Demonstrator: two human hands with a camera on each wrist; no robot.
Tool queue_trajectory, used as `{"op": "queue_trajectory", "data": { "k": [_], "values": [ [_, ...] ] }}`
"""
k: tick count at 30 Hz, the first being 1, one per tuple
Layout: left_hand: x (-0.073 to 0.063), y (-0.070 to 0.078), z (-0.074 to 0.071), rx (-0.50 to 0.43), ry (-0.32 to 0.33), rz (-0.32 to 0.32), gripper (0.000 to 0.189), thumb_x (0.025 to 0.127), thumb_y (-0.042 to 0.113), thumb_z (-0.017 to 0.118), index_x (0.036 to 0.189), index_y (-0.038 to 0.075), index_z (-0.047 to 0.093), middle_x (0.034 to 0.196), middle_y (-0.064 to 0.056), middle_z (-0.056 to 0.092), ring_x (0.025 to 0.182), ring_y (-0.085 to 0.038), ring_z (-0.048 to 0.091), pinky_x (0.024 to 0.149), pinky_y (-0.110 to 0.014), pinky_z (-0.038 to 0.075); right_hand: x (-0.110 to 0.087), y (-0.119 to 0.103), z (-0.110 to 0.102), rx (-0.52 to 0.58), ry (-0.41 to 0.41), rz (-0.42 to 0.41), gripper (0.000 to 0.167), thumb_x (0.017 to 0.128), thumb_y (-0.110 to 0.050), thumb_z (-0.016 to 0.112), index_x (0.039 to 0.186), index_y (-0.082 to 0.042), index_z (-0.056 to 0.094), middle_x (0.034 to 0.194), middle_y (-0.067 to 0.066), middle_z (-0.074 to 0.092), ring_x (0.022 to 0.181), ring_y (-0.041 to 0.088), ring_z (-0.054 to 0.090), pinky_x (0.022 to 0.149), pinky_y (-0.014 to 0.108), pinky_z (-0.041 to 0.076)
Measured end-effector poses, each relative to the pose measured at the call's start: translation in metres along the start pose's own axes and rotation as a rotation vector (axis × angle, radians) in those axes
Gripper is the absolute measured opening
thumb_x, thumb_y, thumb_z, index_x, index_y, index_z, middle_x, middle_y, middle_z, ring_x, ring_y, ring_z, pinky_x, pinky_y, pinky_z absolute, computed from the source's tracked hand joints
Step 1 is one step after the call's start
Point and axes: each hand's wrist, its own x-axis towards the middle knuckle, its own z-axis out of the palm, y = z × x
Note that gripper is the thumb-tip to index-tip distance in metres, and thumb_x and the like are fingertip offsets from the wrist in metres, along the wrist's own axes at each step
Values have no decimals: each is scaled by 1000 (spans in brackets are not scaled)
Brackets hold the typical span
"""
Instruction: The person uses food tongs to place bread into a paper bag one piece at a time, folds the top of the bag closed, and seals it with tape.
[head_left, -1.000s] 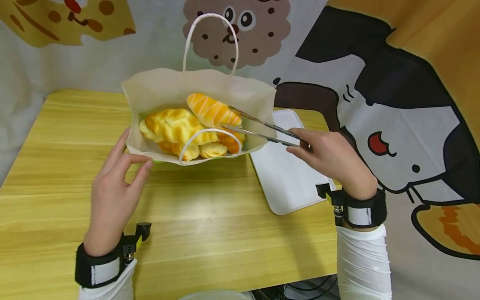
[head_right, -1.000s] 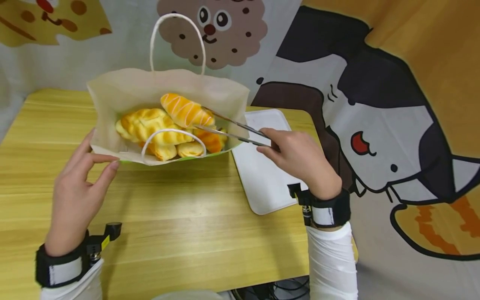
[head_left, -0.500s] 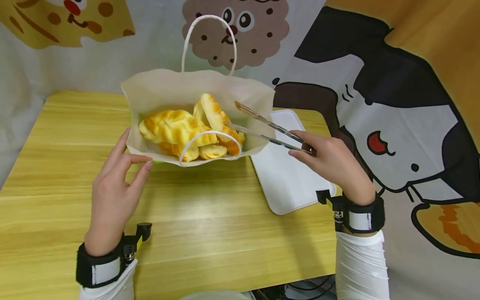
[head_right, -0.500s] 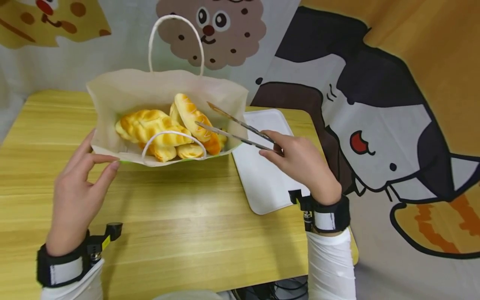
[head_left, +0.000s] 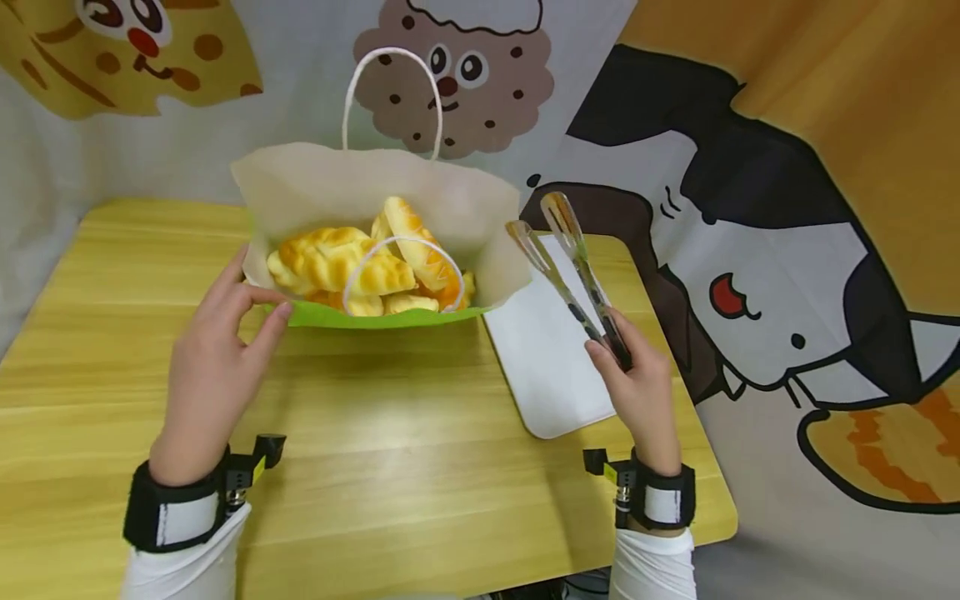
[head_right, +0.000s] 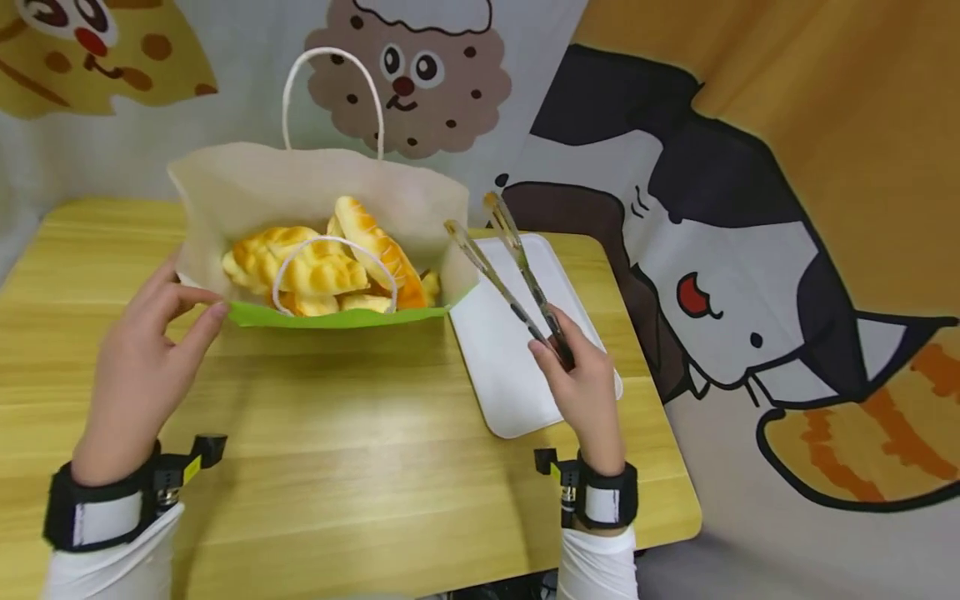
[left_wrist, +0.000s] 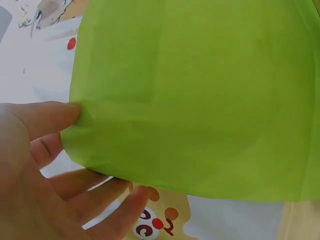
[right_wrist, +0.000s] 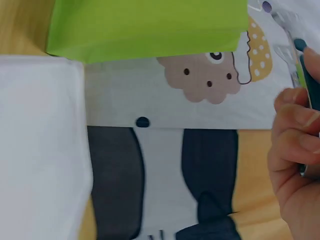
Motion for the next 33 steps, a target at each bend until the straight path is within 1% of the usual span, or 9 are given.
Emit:
{"op": "queue_trajectory", "data": {
  "k": [1, 3, 7, 13, 18, 21, 25, 30, 33],
  "values": [
    [5, -1, -1, 10, -13, -5, 16, 94, 10, 69, 106, -1, 66, 159, -8, 39, 138, -43, 46, 72, -47, 49, -5, 1, 3, 26, 23, 26, 47, 92, -6, 70, 138, -9, 60, 78, 8, 55, 64, 7, 43, 57, 17, 34],
    [15, -4, -2, 0, -36, -24, 18, 96, 12, 67, 107, -2, 65, 160, -8, 39, 133, -45, 50, 78, -56, 48, -12, 2, 9, 64, 71, 81, 46, 93, -7, 69, 138, -11, 60, 80, 5, 57, 64, 7, 44, 57, 17, 35],
    [35, -10, 0, -5, -47, -59, 22, 99, 16, 63, 109, -4, 64, 158, -6, 41, 132, -41, 53, 88, -53, 52, -24, 4, 21, 123, 142, 182, 44, 95, -11, 68, 138, -14, 61, 80, -1, 53, 63, 8, 44, 57, 18, 36],
    [57, -22, 7, -24, -40, -113, 26, 101, 19, 60, 112, -4, 60, 157, -8, 43, 139, -38, 48, 98, -60, 49, -31, 9, 39, 174, 134, 266, 43, 97, -15, 67, 139, -17, 60, 85, -3, 56, 67, 10, 47, 59, 18, 39],
    [73, -35, 16, -17, -36, -140, 28, 103, 24, 56, 114, -1, 59, 146, -16, 54, 126, -40, 57, 95, -58, 52, -29, 16, 50, 179, 106, 283, 42, 98, -20, 66, 139, -17, 60, 89, 5, 61, 69, 13, 48, 59, 19, 40],
    [86, -42, 20, 19, -43, -134, 32, 104, 30, 52, 117, 1, 59, 138, -20, 60, 83, -35, 67, 71, -40, 57, -29, 21, 61, 137, 88, 301, 42, 98, -25, 66, 138, -16, 59, 86, 7, 61, 66, 12, 48, 57, 21, 40],
    [103, -48, 22, 56, -53, -111, 36, 104, 32, 50, 120, 0, 59, 137, -21, 60, 47, -20, 39, 46, -29, 30, -32, 24, 85, 42, -1, 291, 44, 97, -29, 67, 136, -11, 58, 75, 4, 56, 55, 9, 43, 50, 23, 36],
    [121, -50, 21, 82, -17, -104, 36, 104, 30, 51, 120, -2, 59, 134, -24, 61, 53, -17, 38, 51, -28, 29, -31, 22, 123, -55, -127, 200, 42, 96, -26, 68, 129, -3, 58, 68, 0, 51, 51, 4, 36, 48, 20, 30],
    [129, -56, 19, 80, -8, -128, 38, 105, 30, 50, 122, -3, 58, 137, -24, 60, 73, -28, 57, 64, -33, 43, -31, 19, 141, -64, -196, 211, 42, 96, -26, 68, 130, -4, 58, 68, -2, 51, 51, 5, 35, 48, 20, 29]
  ]
}}
